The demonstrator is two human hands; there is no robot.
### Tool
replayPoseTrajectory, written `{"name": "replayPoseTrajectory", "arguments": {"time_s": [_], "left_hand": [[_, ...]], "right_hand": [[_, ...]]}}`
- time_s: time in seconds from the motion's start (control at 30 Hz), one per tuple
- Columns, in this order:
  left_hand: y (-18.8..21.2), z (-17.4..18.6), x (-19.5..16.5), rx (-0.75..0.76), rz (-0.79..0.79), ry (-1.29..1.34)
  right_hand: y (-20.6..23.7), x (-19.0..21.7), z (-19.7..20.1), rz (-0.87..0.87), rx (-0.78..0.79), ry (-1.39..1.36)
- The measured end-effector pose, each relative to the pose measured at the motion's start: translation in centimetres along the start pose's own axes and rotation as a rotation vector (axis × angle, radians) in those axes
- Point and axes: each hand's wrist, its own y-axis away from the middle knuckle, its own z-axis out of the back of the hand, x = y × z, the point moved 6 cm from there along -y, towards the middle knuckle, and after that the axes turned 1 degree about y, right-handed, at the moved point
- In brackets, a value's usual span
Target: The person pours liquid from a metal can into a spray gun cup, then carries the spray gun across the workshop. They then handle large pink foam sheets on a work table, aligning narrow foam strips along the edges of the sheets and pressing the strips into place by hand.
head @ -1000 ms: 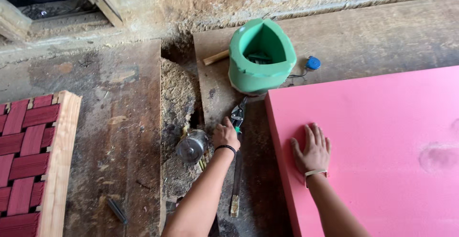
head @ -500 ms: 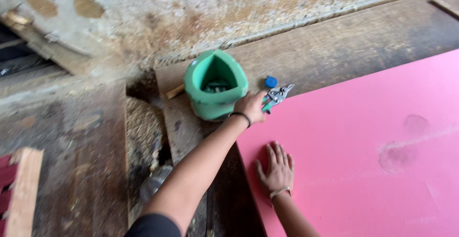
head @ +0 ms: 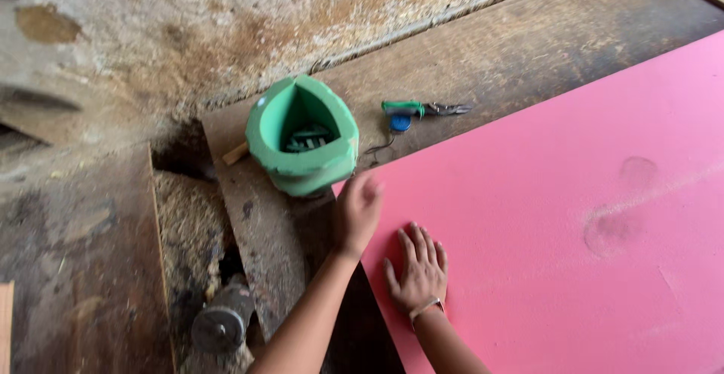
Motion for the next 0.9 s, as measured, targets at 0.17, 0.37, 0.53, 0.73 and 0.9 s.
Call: {"name": "replayPoseTrajectory", "arguments": {"time_s": [0.17, 0.37, 0.53, 0.73, 0.9], "left_hand": [[16.6, 12.2, 1.9, 0.108, 0.476, -0.871], [20.4, 12.2, 6.3, 0.041, 0.486, -0.865], [18.1, 13.7, 7.3, -0.072, 0.721, -0.544], [5.3, 15.2, -3.9, -0.134, 0.076, -0.351], [-13.2, 11.9, -7.7, 0.006, -0.199, -0.508]], "right_hand": [[-0.6, -0.4, -0.6, 0.017, 0.001, 0.014], [-0.8, 0.2, -1.7, 0.032, -0.022, -0.009], [-0.6, 0.3, -2.9, 0.048, -0.018, 0.015], [-0.9, 0.4, -3.4, 0.042, -0.034, 0.039], [-1.3, 0.7, -2.8, 0.028, -0.035, 0.046]]}}
